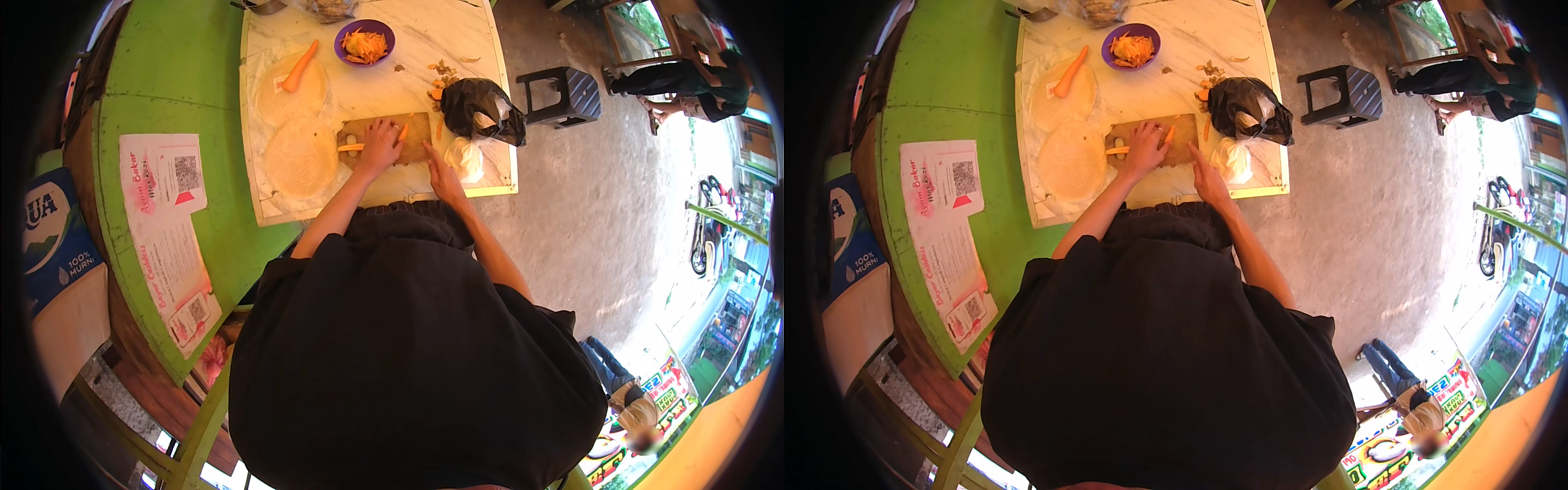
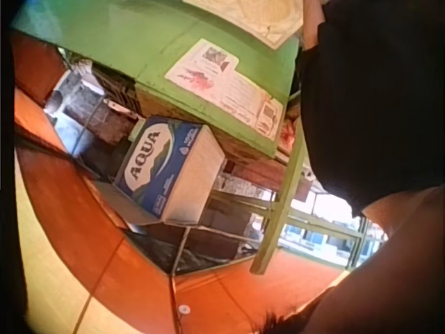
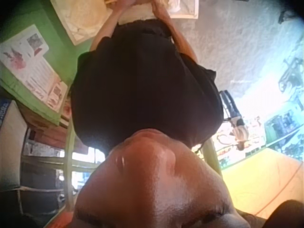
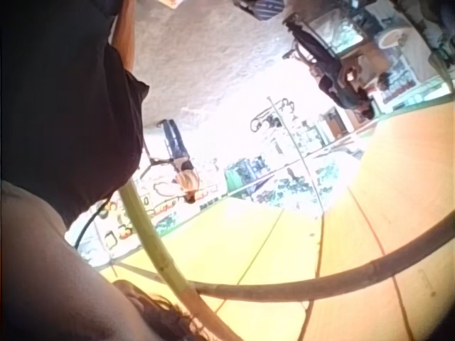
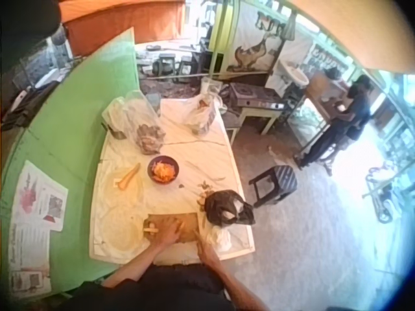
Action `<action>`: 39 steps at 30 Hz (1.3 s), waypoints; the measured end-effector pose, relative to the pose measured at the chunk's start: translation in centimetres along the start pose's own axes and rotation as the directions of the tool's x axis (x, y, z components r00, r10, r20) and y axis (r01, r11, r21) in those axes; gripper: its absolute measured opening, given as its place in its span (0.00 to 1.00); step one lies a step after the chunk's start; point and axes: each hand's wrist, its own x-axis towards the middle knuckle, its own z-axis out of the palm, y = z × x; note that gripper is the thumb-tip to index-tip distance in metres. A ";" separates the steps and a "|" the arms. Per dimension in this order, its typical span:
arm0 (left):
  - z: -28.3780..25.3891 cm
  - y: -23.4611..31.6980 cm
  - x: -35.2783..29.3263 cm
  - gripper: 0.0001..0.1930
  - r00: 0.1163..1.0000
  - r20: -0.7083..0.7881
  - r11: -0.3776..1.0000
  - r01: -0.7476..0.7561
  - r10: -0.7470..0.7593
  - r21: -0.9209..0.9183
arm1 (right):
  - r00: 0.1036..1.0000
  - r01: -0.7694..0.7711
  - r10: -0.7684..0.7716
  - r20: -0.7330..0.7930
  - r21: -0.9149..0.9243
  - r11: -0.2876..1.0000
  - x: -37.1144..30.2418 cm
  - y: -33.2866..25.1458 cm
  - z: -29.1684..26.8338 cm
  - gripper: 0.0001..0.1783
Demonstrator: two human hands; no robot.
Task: The person slices a carrot into thin strips on a wooden cutting board using a knife. The sliced pieces are placed into a purple bowl on the table. The person continues slicing the carrot throughout the clip.
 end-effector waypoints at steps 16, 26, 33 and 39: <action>0.8 -0.3 0.1 0.14 0.999 -0.036 0.998 -0.006 0.004 -0.055 | 1.000 0.007 -0.009 -0.008 -0.145 0.989 1.3 -1.5 -1.4 0.30; 0.8 0.4 1.8 0.13 0.973 0.043 0.966 0.230 -0.227 -0.116 | 0.999 0.051 -0.051 -0.003 -0.013 0.999 -1.4 -0.6 -1.4 0.29; 0.7 -0.1 0.9 0.15 0.986 0.013 0.976 0.164 -0.164 -0.140 | 0.999 -0.026 0.024 0.042 0.028 0.999 -1.8 0.0 -0.9 0.28; 0.4 -0.3 -0.4 0.18 0.998 -0.002 0.995 0.062 -0.063 -0.077 | 0.995 -0.065 0.057 0.088 0.089 0.994 -2.1 -0.4 -0.2 0.28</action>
